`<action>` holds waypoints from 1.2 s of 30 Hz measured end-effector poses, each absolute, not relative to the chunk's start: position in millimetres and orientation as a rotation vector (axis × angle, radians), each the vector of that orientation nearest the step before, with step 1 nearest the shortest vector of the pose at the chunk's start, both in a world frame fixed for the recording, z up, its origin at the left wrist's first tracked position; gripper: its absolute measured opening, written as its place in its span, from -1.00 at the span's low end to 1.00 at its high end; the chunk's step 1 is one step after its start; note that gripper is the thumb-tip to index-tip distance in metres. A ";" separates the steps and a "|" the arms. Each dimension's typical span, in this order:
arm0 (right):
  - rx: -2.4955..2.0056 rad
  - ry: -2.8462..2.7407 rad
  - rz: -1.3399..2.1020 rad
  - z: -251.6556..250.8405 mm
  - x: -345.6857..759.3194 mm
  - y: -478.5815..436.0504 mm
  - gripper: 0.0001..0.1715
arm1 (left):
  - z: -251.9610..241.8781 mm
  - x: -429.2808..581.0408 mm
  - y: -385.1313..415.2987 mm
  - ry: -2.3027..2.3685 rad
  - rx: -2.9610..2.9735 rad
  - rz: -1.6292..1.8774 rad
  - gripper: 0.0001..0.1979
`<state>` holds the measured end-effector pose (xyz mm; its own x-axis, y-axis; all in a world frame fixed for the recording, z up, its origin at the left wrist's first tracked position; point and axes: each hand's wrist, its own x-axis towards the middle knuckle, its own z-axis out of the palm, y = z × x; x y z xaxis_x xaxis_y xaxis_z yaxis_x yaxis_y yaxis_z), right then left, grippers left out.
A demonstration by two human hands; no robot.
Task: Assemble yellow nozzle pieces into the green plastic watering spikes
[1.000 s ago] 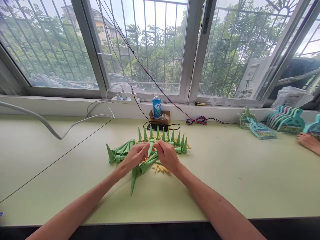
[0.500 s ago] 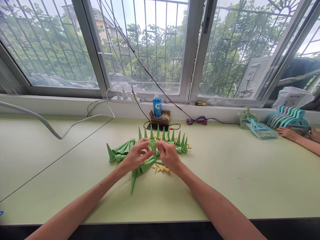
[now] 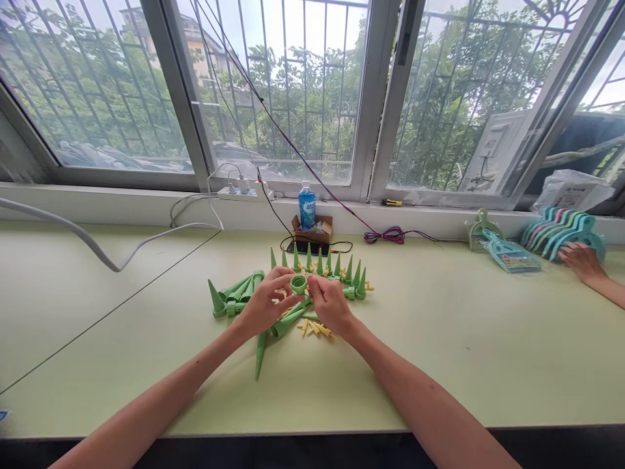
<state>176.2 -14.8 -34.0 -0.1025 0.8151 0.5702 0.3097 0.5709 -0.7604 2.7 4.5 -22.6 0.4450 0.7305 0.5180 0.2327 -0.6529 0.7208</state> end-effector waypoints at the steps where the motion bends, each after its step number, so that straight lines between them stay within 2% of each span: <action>1: -0.950 -1.670 0.571 -33.7 176.0 -15.2 -0.46 | -22.8 2.8 4.3 0.803 2.155 1.168 -0.71; 7: -0.987 -1.665 0.579 -29.8 174.3 -18.2 -0.40 | -22.6 3.7 3.7 0.792 2.247 1.216 -0.71; 17: -0.974 -1.638 0.497 -27.7 174.3 -19.7 -0.52 | -18.2 6.7 1.1 0.938 2.070 1.239 -0.74; 22: -0.965 -1.786 0.307 -29.4 177.7 -19.1 -0.54 | -18.8 5.0 5.6 0.875 2.043 1.243 -0.44; 24: -0.945 -1.832 0.274 -30.0 177.7 -19.5 -0.55 | -18.7 5.4 5.7 0.855 2.035 1.213 -0.41; 33: -0.908 -1.838 0.332 -31.8 179.0 -18.3 -0.56 | -8.7 1.8 -1.3 0.782 2.064 1.086 -0.45; 36: -0.930 -1.809 0.380 -32.3 179.0 -17.8 -0.52 | -8.8 1.1 -2.3 0.761 2.068 1.073 -0.58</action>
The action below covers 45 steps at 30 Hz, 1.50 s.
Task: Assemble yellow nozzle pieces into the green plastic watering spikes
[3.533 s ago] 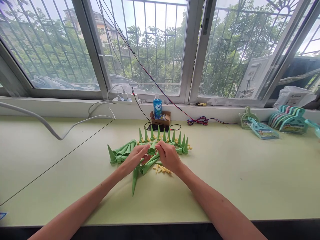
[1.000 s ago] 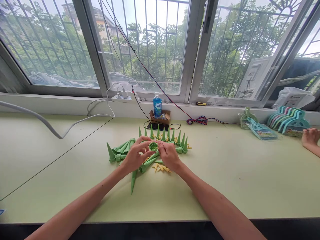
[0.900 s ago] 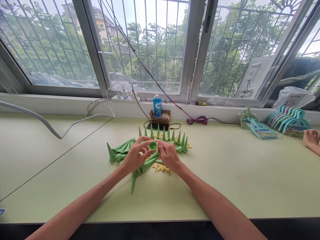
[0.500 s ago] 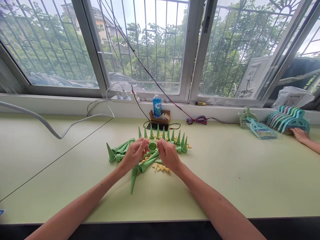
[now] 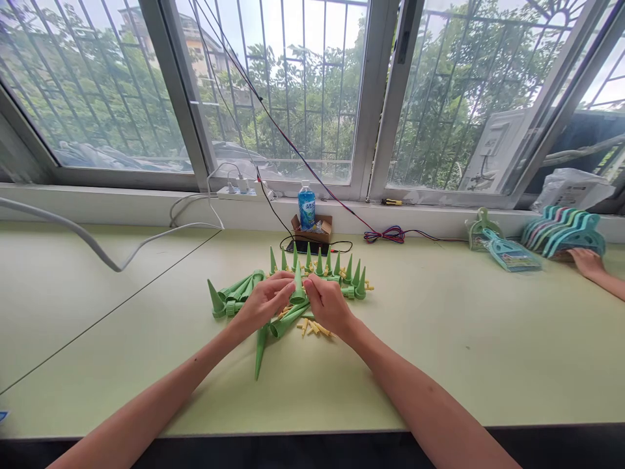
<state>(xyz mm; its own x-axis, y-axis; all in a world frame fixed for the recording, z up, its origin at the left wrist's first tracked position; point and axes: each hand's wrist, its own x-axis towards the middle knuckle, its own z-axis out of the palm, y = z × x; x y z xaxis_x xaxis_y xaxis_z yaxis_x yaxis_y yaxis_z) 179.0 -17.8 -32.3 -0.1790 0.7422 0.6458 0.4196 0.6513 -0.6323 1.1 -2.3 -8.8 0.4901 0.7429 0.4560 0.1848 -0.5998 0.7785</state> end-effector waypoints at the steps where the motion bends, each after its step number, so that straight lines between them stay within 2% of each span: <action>1: -0.944 -1.791 0.405 -32.6 178.9 -17.5 -0.51 | -9.6 1.4 -2.5 0.759 2.067 1.074 -0.65; 9: -0.972 -1.723 0.469 -36.6 177.4 -13.5 -0.44 | -19.3 4.8 -0.8 0.801 2.221 1.164 -0.76; 20: -0.977 -1.689 0.374 -32.7 178.0 -16.3 -0.52 | -17.4 5.8 2.2 0.951 2.157 1.239 -0.80; 35: -0.917 -1.802 0.305 -22.7 177.8 -21.1 -0.61 | -8.8 4.8 0.0 0.920 1.954 1.107 -0.47; 41: -0.894 -1.818 0.308 -24.3 179.5 -19.4 -0.64 | -6.9 2.8 -2.2 0.881 1.949 1.033 -0.52; 45: -0.899 -1.811 0.339 -29.9 180.5 -16.4 -0.55 | -8.0 3.5 -2.8 0.816 1.923 1.044 -0.61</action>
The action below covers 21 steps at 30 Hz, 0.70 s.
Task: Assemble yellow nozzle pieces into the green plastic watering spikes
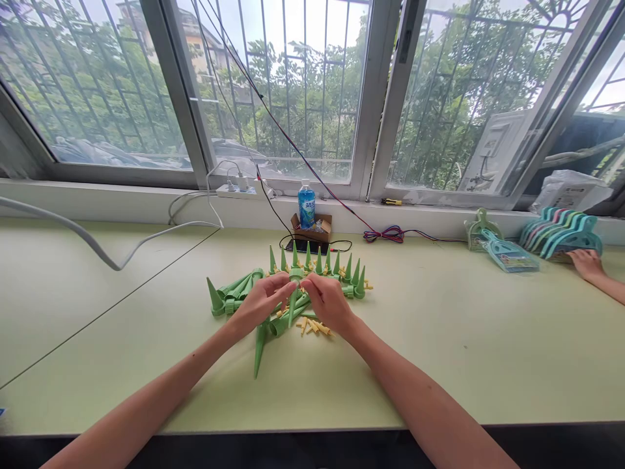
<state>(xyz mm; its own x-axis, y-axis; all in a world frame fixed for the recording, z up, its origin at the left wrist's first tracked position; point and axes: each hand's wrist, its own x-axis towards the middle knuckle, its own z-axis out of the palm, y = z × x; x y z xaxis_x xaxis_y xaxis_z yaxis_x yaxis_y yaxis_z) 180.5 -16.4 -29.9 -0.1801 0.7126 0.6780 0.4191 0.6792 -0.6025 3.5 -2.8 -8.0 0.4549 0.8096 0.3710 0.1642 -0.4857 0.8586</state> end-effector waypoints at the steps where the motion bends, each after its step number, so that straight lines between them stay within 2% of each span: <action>1: -0.904 -1.792 0.371 -31.3 180.2 -15.9 -0.52 | -8.8 4.2 -3.1 0.801 1.940 1.064 -0.65; 4: -0.925 -1.716 0.478 -33.4 177.9 -15.9 -0.47 | -11.7 6.7 -4.5 0.771 2.065 1.144 -0.76; 9: -0.986 -1.678 0.527 -31.3 173.6 -18.2 -0.38 | -15.0 9.0 -5.3 0.732 2.222 1.192 -0.78; 21: -0.989 -1.662 0.485 -30.4 174.7 -17.7 -0.50 | -21.1 10.7 -1.6 0.897 2.095 1.202 -0.87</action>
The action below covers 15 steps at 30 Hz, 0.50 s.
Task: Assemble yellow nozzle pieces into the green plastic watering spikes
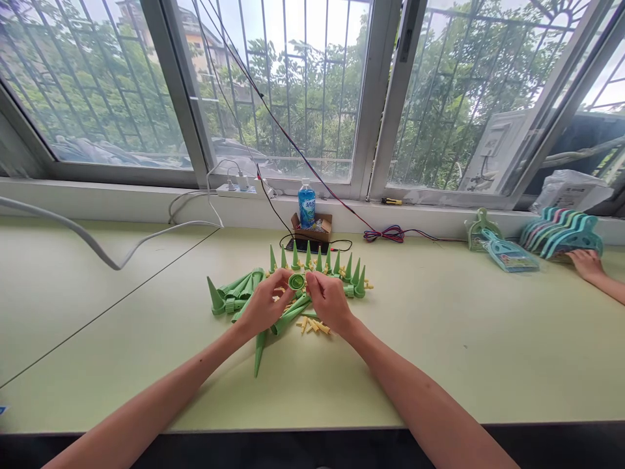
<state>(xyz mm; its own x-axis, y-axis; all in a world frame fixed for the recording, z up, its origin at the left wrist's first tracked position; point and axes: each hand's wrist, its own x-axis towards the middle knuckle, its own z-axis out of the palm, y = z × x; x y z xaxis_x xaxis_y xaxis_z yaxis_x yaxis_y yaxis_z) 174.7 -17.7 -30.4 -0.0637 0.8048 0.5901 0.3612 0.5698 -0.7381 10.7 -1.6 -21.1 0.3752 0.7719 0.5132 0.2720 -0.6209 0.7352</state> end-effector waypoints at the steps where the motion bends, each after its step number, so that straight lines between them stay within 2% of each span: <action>1: -0.986 -1.663 0.474 -30.3 175.0 -17.6 -0.50 | -21.1 10.2 -1.0 0.899 2.059 1.199 -0.86; 4: -0.977 -1.676 0.431 -29.3 175.8 -17.5 -0.53 | -19.6 9.2 0.3 0.886 1.959 1.199 -0.77; 9: -0.972 -1.721 0.351 -27.4 176.8 -18.2 -0.56 | -14.7 9.3 -1.1 0.931 1.888 1.107 -0.43; 15: -0.954 -1.756 0.381 -29.4 178.2 -16.5 -0.58 | -10.8 8.4 -3.7 0.904 1.911 1.006 -0.43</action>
